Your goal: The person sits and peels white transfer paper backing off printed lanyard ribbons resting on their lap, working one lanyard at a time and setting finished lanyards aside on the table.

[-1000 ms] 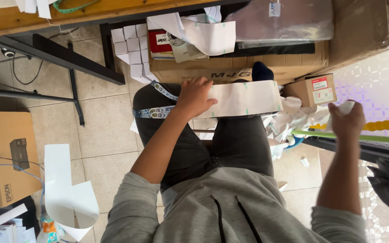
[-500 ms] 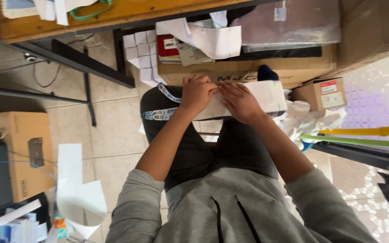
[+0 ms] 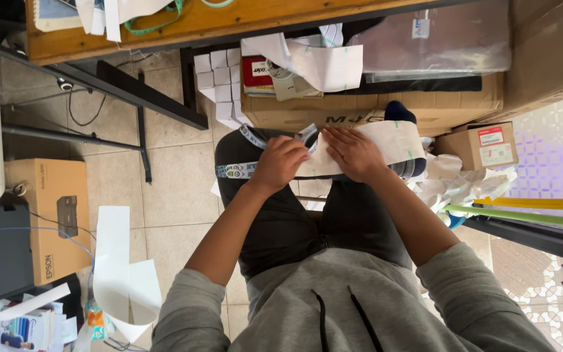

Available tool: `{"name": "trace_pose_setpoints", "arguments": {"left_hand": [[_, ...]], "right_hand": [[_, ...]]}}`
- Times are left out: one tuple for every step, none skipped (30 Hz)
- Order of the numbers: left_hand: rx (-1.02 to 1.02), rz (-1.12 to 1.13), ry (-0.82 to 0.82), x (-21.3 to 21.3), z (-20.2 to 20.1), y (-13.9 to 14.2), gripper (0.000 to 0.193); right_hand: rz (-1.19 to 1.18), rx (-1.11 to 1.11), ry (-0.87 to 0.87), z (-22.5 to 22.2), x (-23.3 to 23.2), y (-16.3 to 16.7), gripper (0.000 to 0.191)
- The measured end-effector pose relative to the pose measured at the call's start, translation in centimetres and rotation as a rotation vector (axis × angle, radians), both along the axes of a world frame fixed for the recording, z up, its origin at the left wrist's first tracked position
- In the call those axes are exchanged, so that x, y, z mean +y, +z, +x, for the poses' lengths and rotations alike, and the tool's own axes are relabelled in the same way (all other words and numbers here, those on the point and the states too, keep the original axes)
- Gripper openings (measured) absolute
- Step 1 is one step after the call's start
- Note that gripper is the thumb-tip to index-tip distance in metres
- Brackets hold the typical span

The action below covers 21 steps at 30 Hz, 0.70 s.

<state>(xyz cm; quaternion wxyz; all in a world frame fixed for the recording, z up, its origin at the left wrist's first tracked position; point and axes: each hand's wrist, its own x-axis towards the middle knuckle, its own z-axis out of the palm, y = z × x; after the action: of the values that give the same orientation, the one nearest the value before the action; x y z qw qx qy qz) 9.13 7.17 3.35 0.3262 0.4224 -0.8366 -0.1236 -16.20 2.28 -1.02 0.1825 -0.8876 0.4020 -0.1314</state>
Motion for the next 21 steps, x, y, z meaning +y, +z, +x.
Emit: {"name": "trace_pose_setpoints", "arguments": {"left_hand": [[0.072, 0.027, 0.024, 0.6, 0.2, 0.4, 0.012], [0.083, 0.054, 0.040, 1.2, 0.4, 0.9, 0.012], [0.093, 0.077, 0.056, 1.9, 0.6, 1.3, 0.012], [0.105, 0.099, 0.070, 2.4, 0.8, 1.7, 0.012], [0.080, 0.072, 0.068, 2.9, 0.8, 2.1, 0.012], [0.053, 0.045, 0.069, 3.5, 1.0, 2.5, 0.011], [0.025, 0.017, 0.072, 3.9, 1.2, 2.8, 0.011], [0.028, 0.000, 0.079, 4.3, 1.5, 2.9, 0.012], [0.031, -0.016, 0.085, 4.7, 1.7, 3.0, 0.012], [0.035, -0.032, 0.088, 4.9, 2.0, 2.8, 0.013], [0.098, -0.013, 0.119, 5.1, 2.5, 2.6, 0.012], [0.159, 0.006, 0.149, 5.3, 3.4, 2.3, 0.011], [0.220, 0.022, 0.179, 5.5, 4.4, 2.0, 0.010], [0.400, 0.122, 0.265, 5.7, 5.4, 1.7, 0.008], [0.578, 0.224, 0.352, 6.0, 6.6, 1.5, 0.008], [0.578, 0.122, 0.387, 5.7, 8.9, 1.6, 0.006], [1.010, 0.140, 0.383, 5.1, 11.4, 1.9, 0.013], [1.104, 0.115, 0.616, 5.4, 14.2, 2.6, 0.014], [1.267, -0.015, 0.557, 6.0, 16.7, 3.5, 0.004], [1.399, -0.046, 0.547, 6.7, 19.0, 4.5, 0.003], [1.531, -0.080, 0.534, 7.2, 20.7, 5.3, 0.004]], "right_hand": [[0.011, -0.009, -0.009, 0.0, 0.0, 0.1, 0.050], [0.022, -0.019, -0.019, 0.1, 0.1, 0.2, 0.050], [0.033, -0.025, -0.023, 0.1, 0.1, 0.3, 0.050], [0.042, -0.029, -0.027, 0.2, 0.2, 0.4, 0.050], [0.055, -0.031, -0.030, 0.2, 0.2, 0.4, 0.050], [0.063, -0.031, -0.040, 0.2, 0.2, 0.5, 0.050], [0.071, -0.031, -0.048, 0.2, 0.2, 0.5, 0.050], [0.078, -0.033, -0.054, 0.3, 0.2, 0.4, 0.050], [0.082, -0.020, -0.062, 0.3, 0.1, 0.4, 0.050], [0.085, -0.006, -0.072, 0.3, 0.0, 0.3, 0.051], [0.089, 0.009, -0.084, 0.3, 0.0, 0.2, 0.051], [0.096, 0.025, -0.099, 0.3, -0.1, 0.1, 0.052], [0.101, 0.040, -0.114, 0.3, -0.1, 0.0, 0.053], [0.106, 0.055, -0.129, 0.4, -0.1, -0.1, 0.054], [0.083, 0.049, -0.132, 0.3, 0.0, -0.3, 0.054], [0.062, 0.040, -0.132, 0.3, 0.1, -0.4, 0.054], [0.037, 0.032, -0.132, 0.3, 0.2, -0.5, 0.054], [0.031, 0.000, -0.139, 0.3, 0.2, -0.6, 0.053], [0.024, -0.032, -0.145, 0.2, 0.2, -0.5, 0.051], [0.014, -0.065, -0.150, 0.1, 0.2, -0.3, 0.050], [0.111, -0.207, -0.192, 0.0, 0.1, 0.0, 0.052]]}}
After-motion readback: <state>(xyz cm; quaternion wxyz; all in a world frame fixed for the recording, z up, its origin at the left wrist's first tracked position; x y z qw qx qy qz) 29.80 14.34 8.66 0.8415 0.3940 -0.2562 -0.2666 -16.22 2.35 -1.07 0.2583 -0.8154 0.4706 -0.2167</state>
